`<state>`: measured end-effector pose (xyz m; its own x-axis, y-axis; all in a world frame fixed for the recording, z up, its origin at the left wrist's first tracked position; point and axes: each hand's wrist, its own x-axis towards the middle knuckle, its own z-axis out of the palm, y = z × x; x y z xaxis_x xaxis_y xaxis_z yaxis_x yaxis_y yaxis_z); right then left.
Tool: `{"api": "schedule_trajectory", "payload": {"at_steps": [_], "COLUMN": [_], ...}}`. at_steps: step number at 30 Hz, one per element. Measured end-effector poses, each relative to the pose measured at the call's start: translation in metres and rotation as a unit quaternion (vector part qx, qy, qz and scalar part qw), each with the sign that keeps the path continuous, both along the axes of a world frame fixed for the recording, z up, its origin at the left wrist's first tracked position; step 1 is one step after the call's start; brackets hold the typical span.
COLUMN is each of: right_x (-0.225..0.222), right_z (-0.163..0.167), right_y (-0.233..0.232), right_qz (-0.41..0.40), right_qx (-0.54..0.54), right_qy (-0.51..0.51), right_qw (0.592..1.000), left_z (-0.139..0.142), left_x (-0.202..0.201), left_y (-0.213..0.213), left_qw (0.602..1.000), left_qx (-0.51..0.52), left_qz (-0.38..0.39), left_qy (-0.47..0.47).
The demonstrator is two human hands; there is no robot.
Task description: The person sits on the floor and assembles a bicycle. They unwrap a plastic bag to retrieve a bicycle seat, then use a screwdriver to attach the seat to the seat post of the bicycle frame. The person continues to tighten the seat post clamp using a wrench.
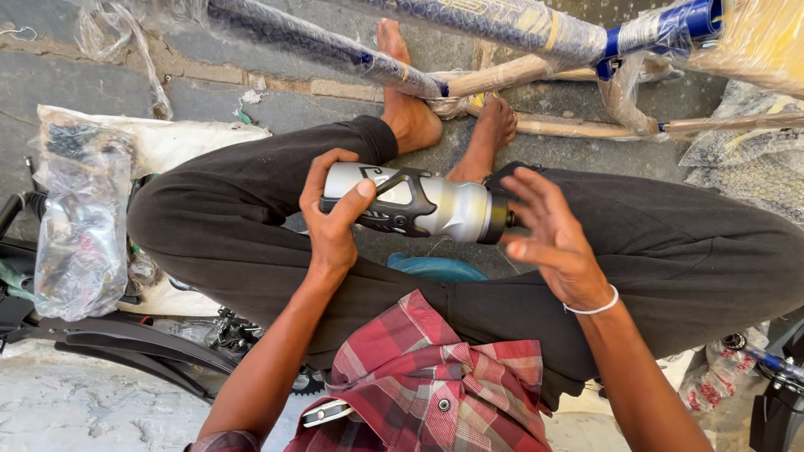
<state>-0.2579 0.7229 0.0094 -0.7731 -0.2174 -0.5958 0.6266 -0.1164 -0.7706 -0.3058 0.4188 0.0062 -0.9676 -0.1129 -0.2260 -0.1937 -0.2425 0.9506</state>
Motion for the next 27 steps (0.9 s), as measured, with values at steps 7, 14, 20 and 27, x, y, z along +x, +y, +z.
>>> {"api": "schedule_trajectory", "payload": {"at_steps": [7, 14, 20, 27], "right_x": [0.012, 0.014, 0.01, 0.002], "right_z": [-0.034, 0.004, 0.022, 0.025], "right_y": [0.014, -0.016, -0.046, -0.047], "right_qz": [-0.111, 0.011, -0.061, -0.105], "right_qx": [-0.122, 0.325, 0.352, 0.06], "right_qy": [0.023, 0.395, 0.345, 0.021], "right_qw": [0.986, 0.859, 0.868, 0.992], "left_z": [-0.009, -0.005, 0.013, 0.024], "left_x": [0.001, -0.001, 0.016, -0.003], "left_y": [0.005, 0.013, 0.028, 0.009], "left_qw": [1.0, 0.998, 0.998, 0.979], "left_qx": [0.002, 0.028, -0.03, -0.118], "left_qz": [0.005, -0.001, -0.052, -0.132], "left_qy": [-0.003, -0.05, -0.005, 0.105]}}
